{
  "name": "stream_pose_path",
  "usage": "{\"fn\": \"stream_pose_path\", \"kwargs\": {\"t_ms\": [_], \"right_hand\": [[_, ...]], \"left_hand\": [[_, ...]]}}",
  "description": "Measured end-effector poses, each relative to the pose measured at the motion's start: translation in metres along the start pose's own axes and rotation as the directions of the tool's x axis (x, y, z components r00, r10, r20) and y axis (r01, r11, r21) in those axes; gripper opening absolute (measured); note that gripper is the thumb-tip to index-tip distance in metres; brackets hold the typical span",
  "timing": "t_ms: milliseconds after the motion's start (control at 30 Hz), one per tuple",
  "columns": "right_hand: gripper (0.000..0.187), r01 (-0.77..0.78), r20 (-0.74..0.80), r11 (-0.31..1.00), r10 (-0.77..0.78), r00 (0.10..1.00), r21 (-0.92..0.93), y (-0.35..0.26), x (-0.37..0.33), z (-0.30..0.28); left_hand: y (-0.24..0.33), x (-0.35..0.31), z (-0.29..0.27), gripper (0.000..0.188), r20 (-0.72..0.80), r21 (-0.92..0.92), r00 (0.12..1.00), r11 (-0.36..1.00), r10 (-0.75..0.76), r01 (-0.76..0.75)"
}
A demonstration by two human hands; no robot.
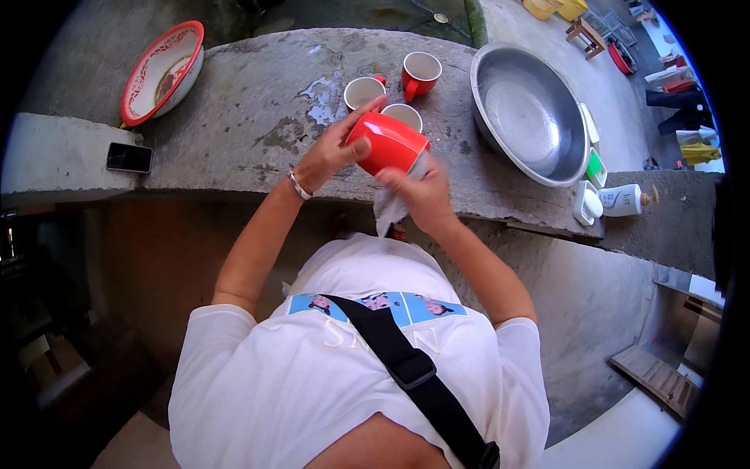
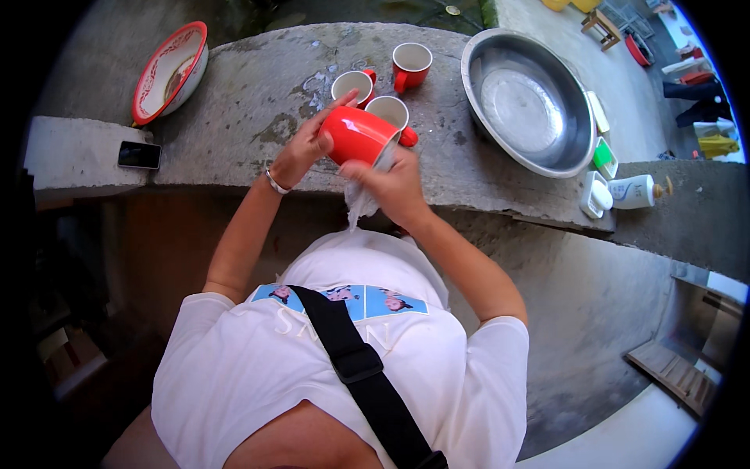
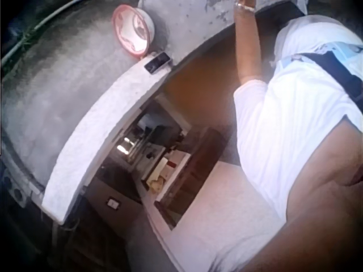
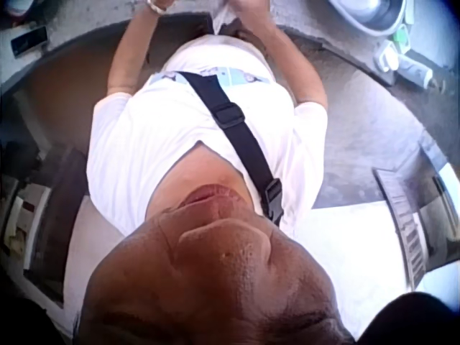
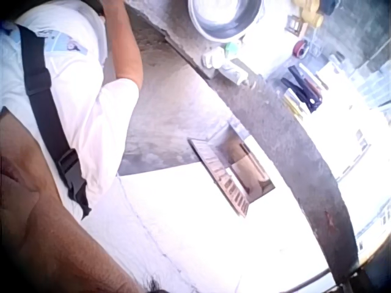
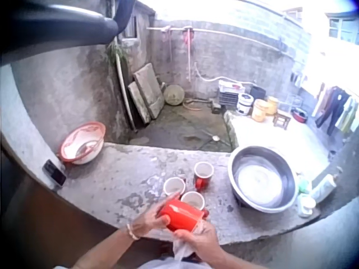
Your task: The person dries several red ceramic mugs using a white cloth. They wipe the exterior and interior of each mug thoroughly, handling them one at a time, and place the dried mugs on a concrete ledge next to a metal basin.
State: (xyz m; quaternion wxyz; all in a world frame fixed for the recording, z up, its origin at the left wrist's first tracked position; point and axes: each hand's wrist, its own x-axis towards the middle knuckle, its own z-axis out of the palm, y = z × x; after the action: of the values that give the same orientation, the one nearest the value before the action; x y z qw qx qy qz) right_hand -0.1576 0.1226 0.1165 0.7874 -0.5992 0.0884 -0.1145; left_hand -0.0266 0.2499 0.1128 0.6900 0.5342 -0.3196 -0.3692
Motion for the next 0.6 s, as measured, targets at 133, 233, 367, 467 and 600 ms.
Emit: {"fn": "stream_pose_path", "kwargs": {"t_ms": [133,233,367,467,600], "right_hand": [[0.051,-0.187,-0.023,0.822,0.236,0.971,0.538,-0.016,0.002,0.017],[0.060,0.108,0.062,0.994,-0.109,0.992,0.031,-0.012,0.004,0.021],[0.064,0.558,0.438,0.539,-0.346,0.830,-0.631,0.014,0.017,-0.009],[0.069,0.605,0.494,0.445,-0.349,0.796,-0.660,0.023,0.016,-0.016],[0.061,-0.013,0.080,0.999,0.016,0.997,-0.029,-0.004,0.008,-0.005]], "left_hand": [[0.008,-0.003,0.004,0.083,-0.056,0.092,0.996,0.994,0.071,-0.066],[0.008,0.003,0.009,0.066,-0.175,-0.040,0.984,0.999,0.020,-0.027],[0.019,0.006,0.003,0.064,-0.036,-0.154,0.951,0.941,-0.309,0.300],[0.017,0.003,-0.001,0.078,0.023,-0.044,0.961,0.960,-0.276,0.276],[0.019,0.000,-0.003,0.095,0.122,-0.345,0.991,0.934,-0.060,0.099]]}}
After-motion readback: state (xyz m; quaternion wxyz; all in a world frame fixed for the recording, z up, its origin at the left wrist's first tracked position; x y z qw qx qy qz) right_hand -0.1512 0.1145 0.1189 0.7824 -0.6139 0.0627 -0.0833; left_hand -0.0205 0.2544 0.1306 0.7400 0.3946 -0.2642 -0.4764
